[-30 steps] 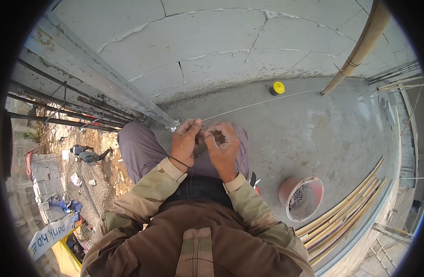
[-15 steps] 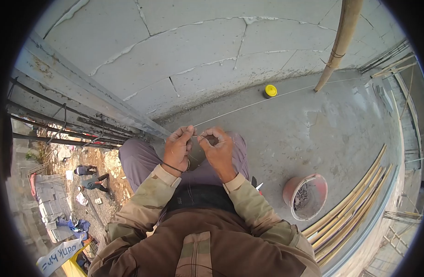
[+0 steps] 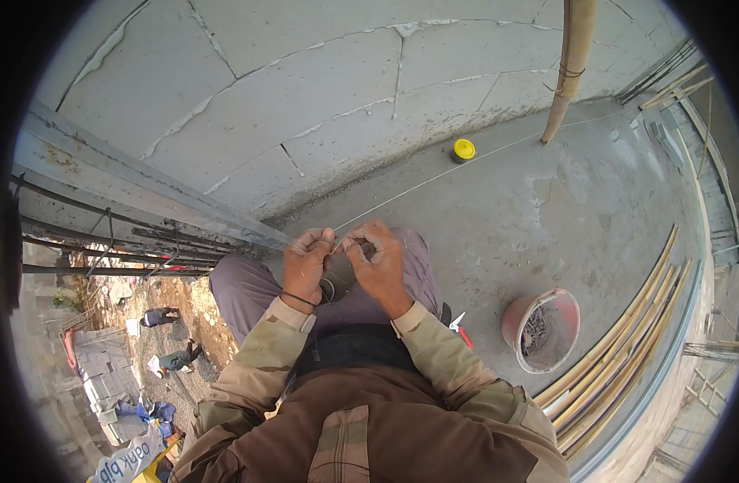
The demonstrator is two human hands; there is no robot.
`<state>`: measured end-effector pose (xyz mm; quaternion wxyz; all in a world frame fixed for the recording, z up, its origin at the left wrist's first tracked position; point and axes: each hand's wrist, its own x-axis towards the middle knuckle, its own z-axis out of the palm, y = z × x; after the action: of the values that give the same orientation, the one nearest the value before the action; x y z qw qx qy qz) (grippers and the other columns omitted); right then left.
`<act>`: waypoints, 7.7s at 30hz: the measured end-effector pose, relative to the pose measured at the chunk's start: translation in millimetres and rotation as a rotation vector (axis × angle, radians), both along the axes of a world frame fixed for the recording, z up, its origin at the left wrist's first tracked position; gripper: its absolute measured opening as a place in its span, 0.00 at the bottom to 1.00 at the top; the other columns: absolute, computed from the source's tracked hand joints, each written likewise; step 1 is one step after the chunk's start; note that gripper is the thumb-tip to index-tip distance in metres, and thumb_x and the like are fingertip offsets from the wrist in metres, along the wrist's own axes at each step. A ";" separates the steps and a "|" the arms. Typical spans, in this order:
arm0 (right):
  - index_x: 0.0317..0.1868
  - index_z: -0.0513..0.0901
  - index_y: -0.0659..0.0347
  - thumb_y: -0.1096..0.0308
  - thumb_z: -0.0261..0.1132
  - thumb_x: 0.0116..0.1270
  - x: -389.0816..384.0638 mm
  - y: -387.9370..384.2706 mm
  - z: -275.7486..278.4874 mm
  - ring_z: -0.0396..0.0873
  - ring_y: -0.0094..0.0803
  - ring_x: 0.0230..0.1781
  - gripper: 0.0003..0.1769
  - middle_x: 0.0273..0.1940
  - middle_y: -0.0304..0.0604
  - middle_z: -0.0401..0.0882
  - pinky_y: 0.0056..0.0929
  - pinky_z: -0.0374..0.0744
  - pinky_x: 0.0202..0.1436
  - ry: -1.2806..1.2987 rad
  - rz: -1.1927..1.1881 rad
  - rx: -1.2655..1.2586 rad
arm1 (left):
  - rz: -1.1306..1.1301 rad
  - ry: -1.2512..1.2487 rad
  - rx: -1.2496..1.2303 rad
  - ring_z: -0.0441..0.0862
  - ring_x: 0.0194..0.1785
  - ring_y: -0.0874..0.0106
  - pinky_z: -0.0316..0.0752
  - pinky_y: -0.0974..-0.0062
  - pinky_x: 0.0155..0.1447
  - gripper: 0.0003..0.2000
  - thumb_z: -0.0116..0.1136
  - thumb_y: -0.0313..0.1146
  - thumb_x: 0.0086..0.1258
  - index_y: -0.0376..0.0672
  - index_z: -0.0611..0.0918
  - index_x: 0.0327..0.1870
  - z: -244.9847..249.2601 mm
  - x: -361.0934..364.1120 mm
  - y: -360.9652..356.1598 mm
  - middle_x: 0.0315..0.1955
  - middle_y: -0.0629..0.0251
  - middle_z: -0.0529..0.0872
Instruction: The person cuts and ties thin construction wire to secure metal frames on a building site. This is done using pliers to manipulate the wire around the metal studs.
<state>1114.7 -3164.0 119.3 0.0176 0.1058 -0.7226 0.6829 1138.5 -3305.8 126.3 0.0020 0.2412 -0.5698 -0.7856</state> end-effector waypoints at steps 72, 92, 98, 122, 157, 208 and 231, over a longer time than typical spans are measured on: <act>0.36 0.81 0.63 0.73 0.70 0.63 -1.1 9.6 -14.9 0.77 0.50 0.36 0.05 0.34 0.49 0.78 0.44 0.75 0.39 0.269 -0.108 0.277 | -0.428 -0.282 0.360 0.86 0.43 0.79 0.78 0.84 0.40 0.11 0.67 0.30 0.74 0.40 0.84 0.54 -6.4 7.4 -16.2 0.44 0.67 0.90; 0.39 0.80 0.61 0.76 0.69 0.63 2.0 5.0 -9.0 0.75 0.51 0.46 0.06 0.40 0.48 0.80 0.46 0.72 0.51 0.491 -0.055 0.384 | -0.238 -0.081 -0.228 0.88 0.37 0.78 0.76 0.85 0.37 0.13 0.67 0.25 0.67 0.32 0.82 0.51 1.4 17.3 -10.8 0.37 0.60 0.93; 0.40 0.78 0.64 0.77 0.68 0.67 6.8 -2.8 -21.5 0.83 0.46 0.31 0.06 0.32 0.49 0.84 0.42 0.77 0.40 0.005 -0.134 0.288 | -0.082 0.111 -0.438 0.86 0.36 0.81 0.76 0.87 0.41 0.17 0.68 0.22 0.66 0.28 0.78 0.54 4.2 9.8 7.2 0.35 0.60 0.93; 0.41 0.89 0.72 0.78 0.70 0.68 15.2 3.5 1.0 0.84 0.23 0.38 0.05 0.37 0.41 0.88 0.23 0.81 0.44 -0.336 -0.148 -0.156 | 0.076 0.306 -0.823 0.85 0.47 0.70 0.77 0.73 0.56 0.09 0.71 0.28 0.64 0.32 0.90 0.40 -1.0 16.9 30.8 0.44 0.56 0.90; 0.40 0.75 0.64 0.76 0.70 0.53 25.4 22.8 -9.7 0.70 0.50 0.51 0.15 0.48 0.49 0.69 0.47 0.71 0.55 0.551 -0.131 0.335 | -0.638 -0.249 0.550 0.85 0.43 0.72 0.81 0.76 0.47 0.11 0.60 0.29 0.78 0.32 0.79 0.53 -14.2 -11.4 -25.1 0.43 0.60 0.86; 0.43 0.85 0.67 0.75 0.68 0.60 25.0 -1.5 -18.5 0.81 0.50 0.42 0.11 0.41 0.53 0.84 0.43 0.78 0.47 0.074 -0.127 0.045 | -0.230 -0.059 0.271 0.83 0.60 0.69 0.78 0.71 0.61 0.21 0.55 0.40 0.81 0.35 0.77 0.67 -54.0 15.7 -3.1 0.57 0.59 0.84; 0.46 0.76 0.63 0.69 0.64 0.66 25.3 -2.4 -18.0 0.76 0.49 0.52 0.11 0.46 0.51 0.76 0.47 0.72 0.55 0.236 -0.001 0.427 | -0.220 0.099 -0.341 0.85 0.44 0.73 0.80 0.74 0.46 0.08 0.56 0.28 0.80 0.29 0.80 0.47 -41.0 14.6 3.1 0.42 0.58 0.86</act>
<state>1139.9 -3166.4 101.3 0.0792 0.1858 -0.8435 0.4977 1153.1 -3302.7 85.3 -0.0147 0.1348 -0.7166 -0.6841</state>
